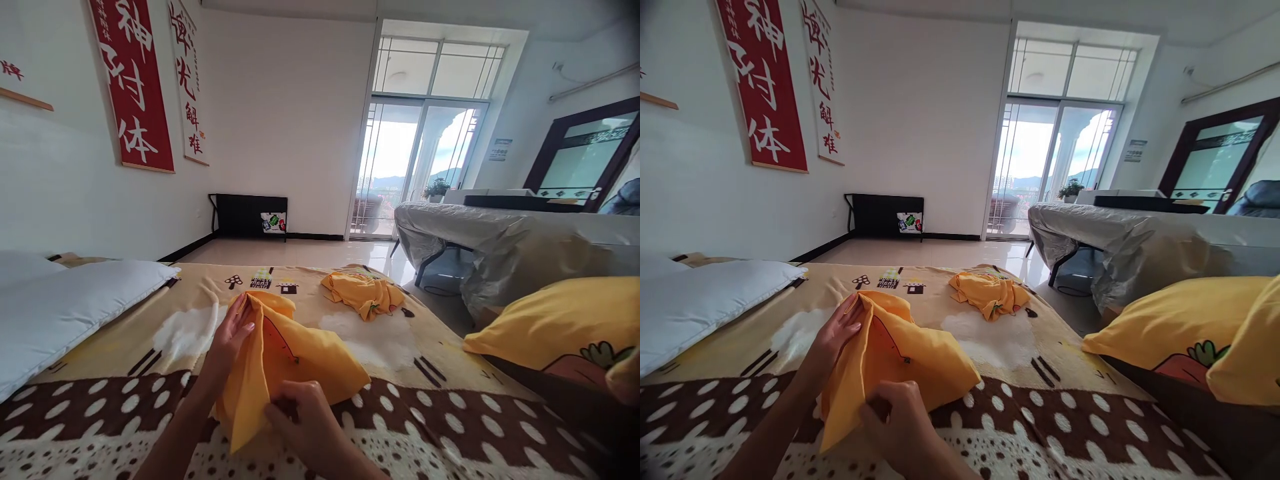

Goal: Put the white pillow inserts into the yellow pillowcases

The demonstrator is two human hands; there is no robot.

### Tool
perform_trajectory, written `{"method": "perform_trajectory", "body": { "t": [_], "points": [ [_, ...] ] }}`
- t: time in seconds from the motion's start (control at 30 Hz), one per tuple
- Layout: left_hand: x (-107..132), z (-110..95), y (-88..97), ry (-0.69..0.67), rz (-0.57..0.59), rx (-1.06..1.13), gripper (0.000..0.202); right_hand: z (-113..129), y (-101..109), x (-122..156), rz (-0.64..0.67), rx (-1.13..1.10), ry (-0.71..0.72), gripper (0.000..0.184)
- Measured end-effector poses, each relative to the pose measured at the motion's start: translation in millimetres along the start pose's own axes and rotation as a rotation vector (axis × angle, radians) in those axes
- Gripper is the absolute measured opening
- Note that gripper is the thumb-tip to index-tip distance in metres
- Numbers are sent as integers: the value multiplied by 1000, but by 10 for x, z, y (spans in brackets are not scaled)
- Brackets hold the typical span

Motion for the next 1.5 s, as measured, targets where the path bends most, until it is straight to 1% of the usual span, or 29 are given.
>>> {"method": "perform_trajectory", "body": {
  "t": [0.07, 0.1, 0.17, 0.2, 0.23, 0.27, 0.3, 0.33, 0.37, 0.4, 0.43, 0.5, 0.6, 0.63, 0.7, 0.73, 0.77, 0.83, 0.87, 0.9, 0.93, 1.0, 1.13, 1.23, 1.3, 1.33, 1.4, 1.47, 1.5],
  "points": [
    [7, -30, -18, 16, 1, -108, 79, -14, 154, -2, -64, -155, -6, 22],
    [40, -73, -19, 29, -23, -186, 82, -2, 236, 3, -91, -239, 11, 25],
    [155, -236, -48, 19, -68, -358, 81, 55, 387, 26, -127, -359, 57, 31],
    [224, -350, -99, -23, -57, -433, 76, 94, 457, 43, -150, -381, 81, 33],
    [293, -467, -186, -86, -6, -496, 71, 137, 515, 62, -170, -379, 105, 34],
    [361, -565, -307, -152, 90, -552, 67, 180, 554, 79, -183, -361, 127, 34],
    [429, -631, -445, -203, 217, -603, 65, 220, 579, 96, -194, -334, 148, 33],
    [494, -661, -578, -233, 349, -652, 64, 254, 596, 113, -208, -304, 168, 32],
    [548, -661, -681, -238, 454, -695, 63, 282, 603, 128, -220, -274, 187, 30],
    [581, -643, -750, -225, 526, -729, 61, 303, 602, 141, -228, -247, 202, 29],
    [593, -619, -788, -204, 562, -748, 59, 320, 598, 153, -234, -225, 215, 27],
    [567, -581, -805, -169, 557, -743, 47, 344, 581, 171, -233, -200, 239, 24],
    [496, -560, -767, -148, 469, -727, 22, 368, 540, 183, -212, -198, 279, 18],
    [478, -570, -746, -155, 431, -725, 18, 362, 528, 183, -217, -181, 276, 15],
    [460, -609, -696, -185, 355, -719, 21, 304, 495, 163, -238, -100, 213, 19],
    [459, -635, -670, -204, 319, -713, 22, 251, 453, 135, -223, -50, 159, 20],
    [462, -663, -645, -227, 289, -707, 23, 187, 382, 93, -174, -7, 107, 17],
    [477, -725, -583, -273, 216, -694, 23, 63, 184, 2, -21, 67, 54, 7],
    [489, -759, -544, -296, 172, -684, 22, 15, 83, -35, 49, 111, 60, 6],
    [504, -795, -500, -317, 124, -671, 21, -26, -5, -62, 98, 169, 81, 9],
    [521, -832, -455, -334, 75, -654, 20, -63, -67, -81, 114, 235, 103, 13],
    [556, -893, -368, -344, -12, -618, 18, -142, -137, -106, 98, 357, 124, 15],
    [643, -984, -171, -340, -192, -495, 18, -345, -166, -161, 108, 447, 33, 14],
    [740, -1031, 52, -394, -383, -353, 15, -430, -80, -221, 141, 398, 2, 15],
    [809, -1060, 208, -456, -510, -274, 16, -445, 91, -258, 100, 355, -14, 19],
    [841, -1075, 281, -482, -572, -243, 17, -450, 223, -266, 45, 342, -36, 21],
    [886, -1100, 399, -509, -670, -196, 19, -430, 541, -245, -107, 324, -61, 26],
    [886, -1109, 461, -474, -716, -193, 19, -371, 863, -175, -262, 316, -34, 29],
    [874, -1105, 476, -447, -721, -198, 19, -332, 1010, -125, -333, 326, -6, 30]
  ]
}}
Point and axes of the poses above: each hand's wrist, its own x-axis away from the middle knuckle, its own y-axis out of the back of the hand, z = x × y, the point moved 8 cm from there along -x, towards the middle knuckle, and after that the axes turned 13 degrees about z, right-handed, at the moved point
